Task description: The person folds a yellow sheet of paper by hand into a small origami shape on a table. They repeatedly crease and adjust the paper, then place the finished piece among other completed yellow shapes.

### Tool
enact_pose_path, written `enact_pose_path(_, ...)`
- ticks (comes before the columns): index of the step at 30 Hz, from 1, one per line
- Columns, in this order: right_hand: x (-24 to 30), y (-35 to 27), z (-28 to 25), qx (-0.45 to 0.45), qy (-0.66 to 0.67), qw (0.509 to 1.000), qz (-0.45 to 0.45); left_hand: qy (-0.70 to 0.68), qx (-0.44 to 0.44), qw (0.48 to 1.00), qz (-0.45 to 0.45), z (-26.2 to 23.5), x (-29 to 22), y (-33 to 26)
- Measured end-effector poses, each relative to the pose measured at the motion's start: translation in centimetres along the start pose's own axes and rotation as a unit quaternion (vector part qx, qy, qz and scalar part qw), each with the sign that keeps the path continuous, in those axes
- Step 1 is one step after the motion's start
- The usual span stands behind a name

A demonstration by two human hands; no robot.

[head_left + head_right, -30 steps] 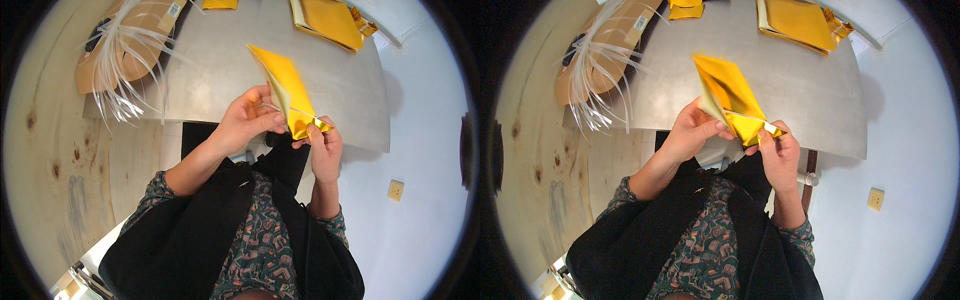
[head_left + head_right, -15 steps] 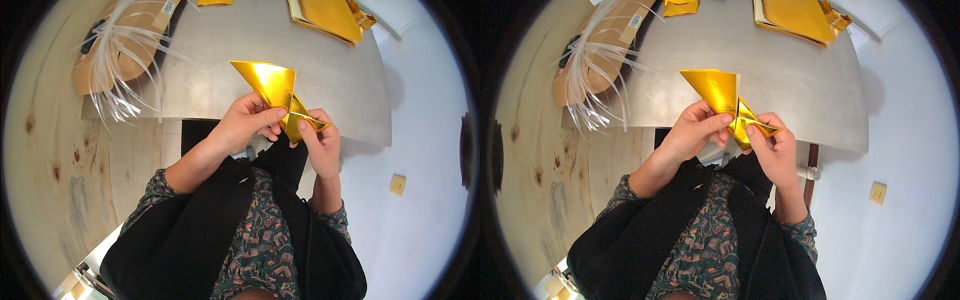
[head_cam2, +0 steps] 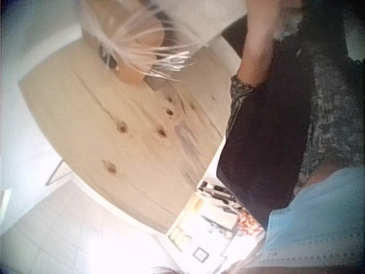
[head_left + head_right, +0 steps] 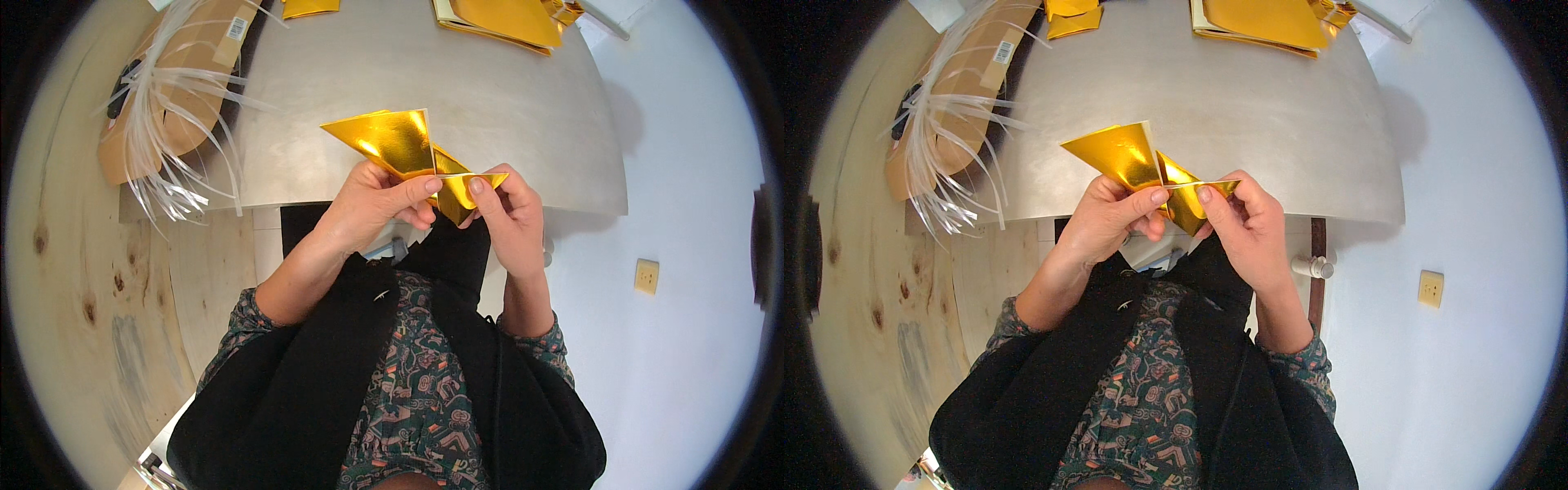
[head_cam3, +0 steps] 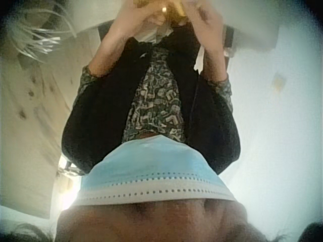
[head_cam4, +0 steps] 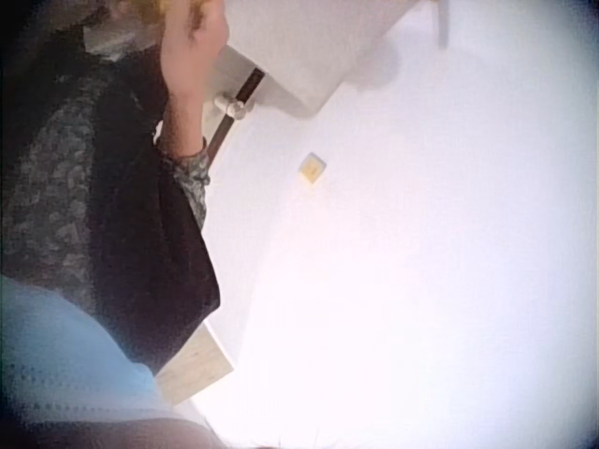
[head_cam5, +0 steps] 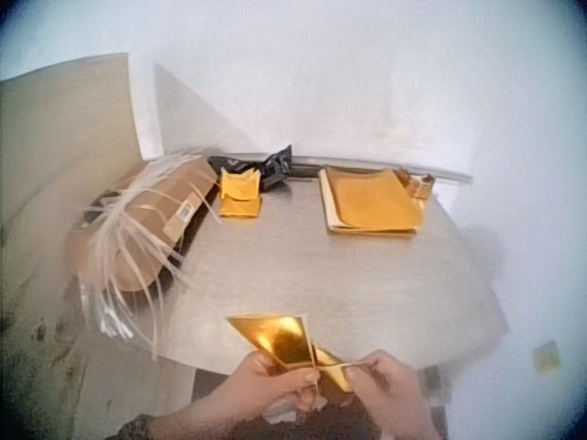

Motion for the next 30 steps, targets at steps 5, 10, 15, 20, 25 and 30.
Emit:
enact_pose_path(5,0.1,0.0,-0.4,0.000,-0.006,1.000,0.005,0.022,-0.012,1.000,0.005,0.1,-0.2,0.2)
enact_pose_path(10,0.5,0.1,-0.3,-0.006,0.007,0.999,-0.037,0.039,-0.025,0.999,0.020,0.2,-0.6,0.2)
enact_pose_path(15,0.3,0.2,-0.3,-0.002,0.026,1.000,-0.014,0.028,-0.028,0.998,0.041,0.2,-0.8,0.3)
enact_pose_path(20,0.6,0.2,-0.1,-0.026,0.016,0.999,-0.038,0.021,-0.032,0.998,0.040,0.0,-0.8,0.2)
enact_pose_path(25,0.5,0.3,-0.4,0.001,0.025,0.999,-0.039,0.028,-0.023,0.998,0.048,0.3,-0.9,0.3)
enact_pose_path(30,0.2,0.5,-1.1,-0.042,0.021,0.999,-0.018,0.034,-0.024,0.998,0.039,0.3,-1.0,0.1)
Point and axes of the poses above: each hand's wrist, its own y-axis towards the middle knuckle, its own z-axis out of the palm, x = y × z, the point moved 8 cm from there along y, towards the middle knuckle, and after that the axes turned 5 degrees about z, right-handed, at the moved point
